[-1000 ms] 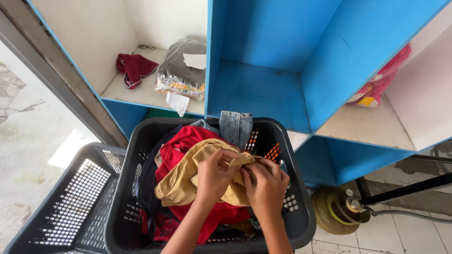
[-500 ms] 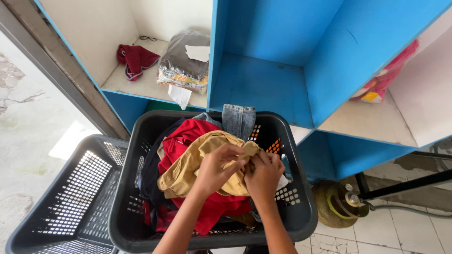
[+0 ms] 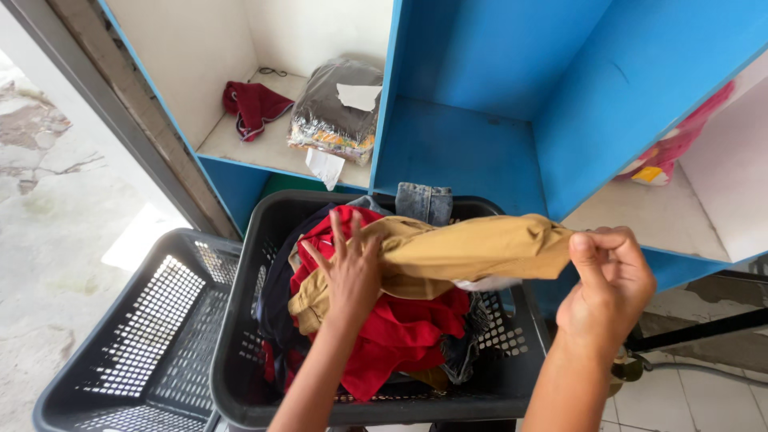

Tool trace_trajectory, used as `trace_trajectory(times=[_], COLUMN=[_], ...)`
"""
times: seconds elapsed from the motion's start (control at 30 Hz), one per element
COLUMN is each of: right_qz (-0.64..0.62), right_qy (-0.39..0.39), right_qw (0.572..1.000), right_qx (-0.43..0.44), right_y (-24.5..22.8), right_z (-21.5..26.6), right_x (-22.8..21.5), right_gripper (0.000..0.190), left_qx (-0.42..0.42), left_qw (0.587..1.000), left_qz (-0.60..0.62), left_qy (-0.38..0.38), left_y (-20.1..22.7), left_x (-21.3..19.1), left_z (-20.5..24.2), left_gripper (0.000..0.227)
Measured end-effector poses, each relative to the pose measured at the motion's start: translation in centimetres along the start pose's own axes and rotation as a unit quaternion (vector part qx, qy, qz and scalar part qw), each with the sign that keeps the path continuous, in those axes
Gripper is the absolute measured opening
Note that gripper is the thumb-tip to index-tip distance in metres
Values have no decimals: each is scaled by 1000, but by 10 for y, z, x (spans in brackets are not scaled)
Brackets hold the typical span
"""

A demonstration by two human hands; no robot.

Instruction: The person picks up a pair of tan shorts from a laundry basket, turns them over by hand to check both sides, and then picks up a red t-shirt to begin folding it.

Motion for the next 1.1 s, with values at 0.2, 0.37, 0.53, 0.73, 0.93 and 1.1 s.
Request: trace_trajectory(times=[0.2, 0.37, 0.53, 0.73, 0.93, 1.1], right_qz=[49, 152, 376, 383, 377, 347], right_qy=[2, -20, -198, -239, -188, -254], right_qw=[998, 988, 905, 892, 907, 901], right_qx=[-37, -15, -27, -28, 1, 61], right_y=[8, 32, 75, 86, 81, 88], right_z=[27, 48, 65, 100, 118, 115], right_x=[12, 27, 64, 85, 69, 74], right_gripper=[15, 18, 19, 15, 15, 14], left_qx=[-35, -4, 19, -66, -164, -287], left_qw=[984, 992, 976, 952, 801, 591], left_qz=[-14, 70, 213, 251, 553, 741], left_qy=[177, 107, 38, -164, -163, -140], left_y=[-43, -56, -50, 16, 7, 5], left_x=[-65, -36, -16, 9, 46, 62], left_z=[-76, -98, -43, 7, 23, 39], left_gripper=[36, 58, 50, 35, 34, 29])
Point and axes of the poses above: each hand's wrist, its own z-axis away from the middle knuckle, its own x-axis out of the palm, y = z × x, the point moved 8 cm from there along -z, towards the middle knuckle, and after that the axes turned 4 degrees about x, right-handed, at the moved point
